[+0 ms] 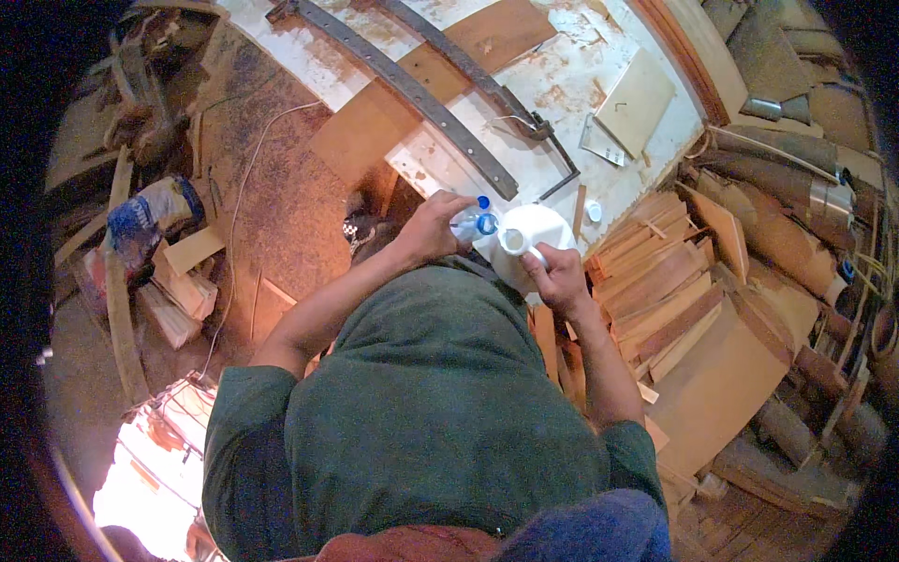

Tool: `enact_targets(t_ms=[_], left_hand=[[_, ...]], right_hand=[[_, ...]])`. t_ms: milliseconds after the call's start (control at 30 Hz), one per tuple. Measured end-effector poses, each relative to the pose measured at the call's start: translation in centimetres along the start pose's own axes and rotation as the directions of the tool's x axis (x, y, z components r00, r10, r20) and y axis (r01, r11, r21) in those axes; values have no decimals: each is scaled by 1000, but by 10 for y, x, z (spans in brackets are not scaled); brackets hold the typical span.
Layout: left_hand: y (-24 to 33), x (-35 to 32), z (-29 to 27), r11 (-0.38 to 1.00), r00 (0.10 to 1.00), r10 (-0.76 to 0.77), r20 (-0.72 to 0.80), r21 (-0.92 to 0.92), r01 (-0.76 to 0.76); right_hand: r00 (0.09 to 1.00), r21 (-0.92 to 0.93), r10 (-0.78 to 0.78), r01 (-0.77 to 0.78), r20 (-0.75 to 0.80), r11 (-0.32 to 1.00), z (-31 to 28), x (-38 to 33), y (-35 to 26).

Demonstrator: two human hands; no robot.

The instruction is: Pouring wood glue from a large white container into a smaller plastic water bottle for easier use.

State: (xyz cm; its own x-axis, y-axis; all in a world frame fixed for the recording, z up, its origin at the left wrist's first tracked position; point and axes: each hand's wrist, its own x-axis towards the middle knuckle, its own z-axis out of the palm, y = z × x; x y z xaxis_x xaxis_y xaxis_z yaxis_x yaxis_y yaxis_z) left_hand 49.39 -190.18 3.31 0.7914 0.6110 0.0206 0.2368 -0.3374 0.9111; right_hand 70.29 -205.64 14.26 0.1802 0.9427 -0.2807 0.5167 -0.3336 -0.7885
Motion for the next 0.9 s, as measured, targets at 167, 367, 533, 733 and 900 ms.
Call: enact_targets(t_ms=[167,367,533,733,900], left_hand=[[7,-1,-4,1000,1000,1,8,12,-1],[20,0,-13,999,1000,-2,-17,40,2],[20,0,-18,998,998,38,-45,43,-36],[21,0,-28,992,991,92,-102,95,-82],[17,2,-37,985,987,136,-81,117,-126]], right_hand=[[1000,20,-12,12,26,1000,-3,1,1],[996,4,-11,10,93,1000,-2,8,-12],[993,14,-3,2,119,1000,2,12,-11],[991,5,9,-10,131,1000,4,14,-6],[989,-7,-17,18,145,1000,5,18,-13]])
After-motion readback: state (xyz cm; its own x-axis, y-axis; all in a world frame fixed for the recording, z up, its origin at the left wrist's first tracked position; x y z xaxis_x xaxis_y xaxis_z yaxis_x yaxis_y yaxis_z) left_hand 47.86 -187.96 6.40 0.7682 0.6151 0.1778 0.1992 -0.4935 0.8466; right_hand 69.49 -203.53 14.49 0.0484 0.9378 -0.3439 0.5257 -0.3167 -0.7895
